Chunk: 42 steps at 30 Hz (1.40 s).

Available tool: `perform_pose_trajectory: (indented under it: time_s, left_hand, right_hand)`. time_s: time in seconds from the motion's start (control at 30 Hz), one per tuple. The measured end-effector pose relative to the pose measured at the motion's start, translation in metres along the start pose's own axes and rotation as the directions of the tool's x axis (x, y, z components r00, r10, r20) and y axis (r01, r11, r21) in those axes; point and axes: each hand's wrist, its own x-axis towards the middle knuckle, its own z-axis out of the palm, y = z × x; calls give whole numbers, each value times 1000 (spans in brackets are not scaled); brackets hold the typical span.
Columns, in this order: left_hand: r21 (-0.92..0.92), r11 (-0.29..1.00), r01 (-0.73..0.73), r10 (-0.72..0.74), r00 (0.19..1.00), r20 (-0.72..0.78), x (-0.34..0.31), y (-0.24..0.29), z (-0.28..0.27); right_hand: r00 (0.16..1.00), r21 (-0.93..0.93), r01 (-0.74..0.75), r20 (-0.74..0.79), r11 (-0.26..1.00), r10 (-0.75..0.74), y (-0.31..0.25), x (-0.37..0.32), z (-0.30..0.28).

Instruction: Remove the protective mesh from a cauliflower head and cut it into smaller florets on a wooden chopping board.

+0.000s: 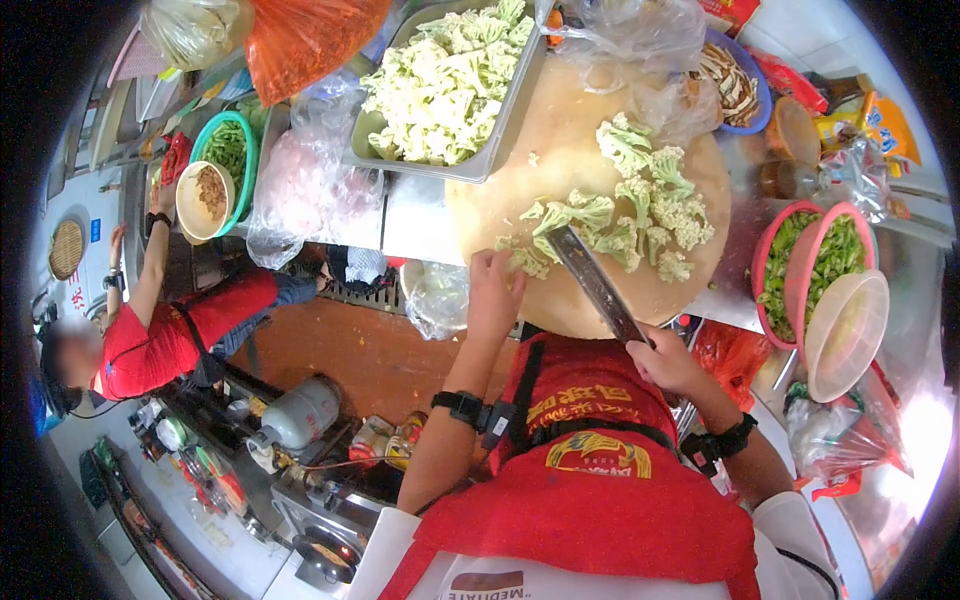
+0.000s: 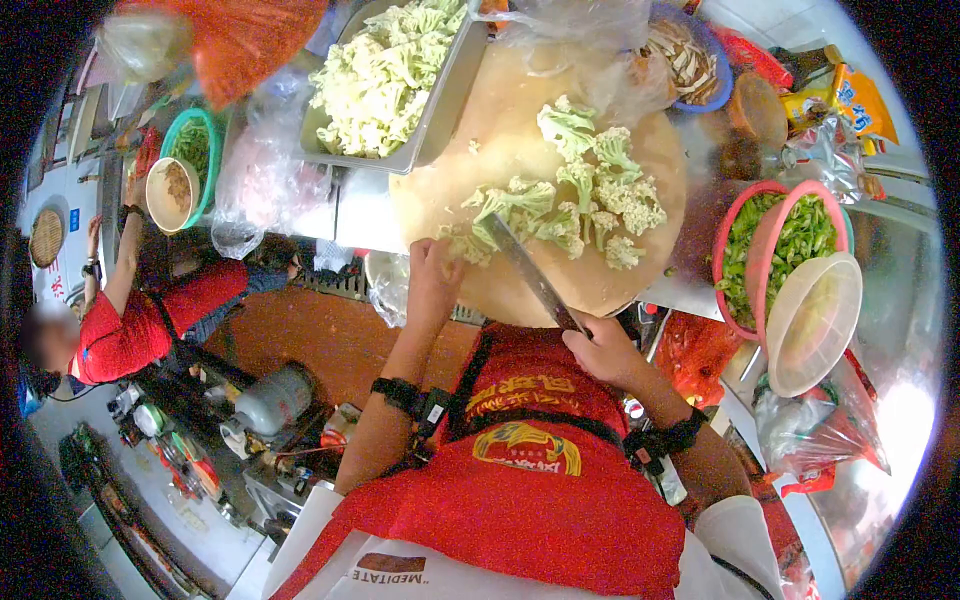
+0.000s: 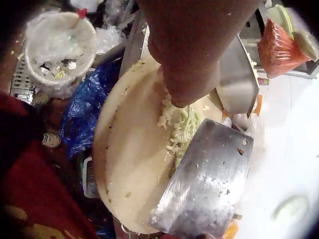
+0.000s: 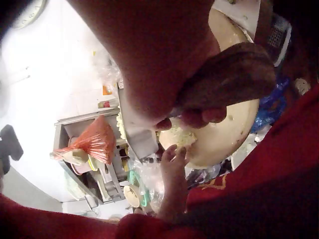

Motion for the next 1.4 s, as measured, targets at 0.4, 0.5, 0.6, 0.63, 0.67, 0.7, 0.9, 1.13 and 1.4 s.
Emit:
perform_pose_trajectory:
  time_s: [0.4, 0.5, 0.6, 0.63, 0.67, 0.7, 0.9, 1.13, 1.4]
  left_hand:
    - [125, 991, 55, -71, 989, 130, 13, -6, 0]
    - [56, 985, 165, -168, 984, 57, 12, 5, -5]
    - [58, 994, 90, -93, 994, 48, 10, 36, -10]
    - [74, 997, 32, -36, 998, 56, 10, 43, -6]
    - [193, 981, 9, -29, 995, 99, 9, 47, -1]
    - [308, 951, -20, -25, 990, 142, 8, 51, 6]
    - [412, 908, -75, -13, 978, 206, 7, 38, 22]
    - [152, 977, -153, 149, 988, 37, 19, 19, 4]
    - [-528, 814, -243, 69, 942, -328, 100, 122, -108]
  right_hand:
    - [975, 13, -206, -84, 978, 206, -10, -21, -23]
    - [974, 0, -199, -110, 980, 198, -1, -26, -33]
    - [974, -13, -189, -127, 982, 186, 13, -34, -34]
    - [975, -17, -182, -129, 983, 178, 15, -35, -33]
    - [977, -20, -173, -133, 985, 169, 17, -36, -32]
    - [976, 2, -172, -133, 985, 170, 20, -37, -30]
    - [980, 6, -104, -167, 995, 104, 40, -42, -23]
    - [980, -16, -66, -191, 998, 61, 51, -49, -27]
    - [975, 37, -57, -214, 998, 64, 49, -53, -33]
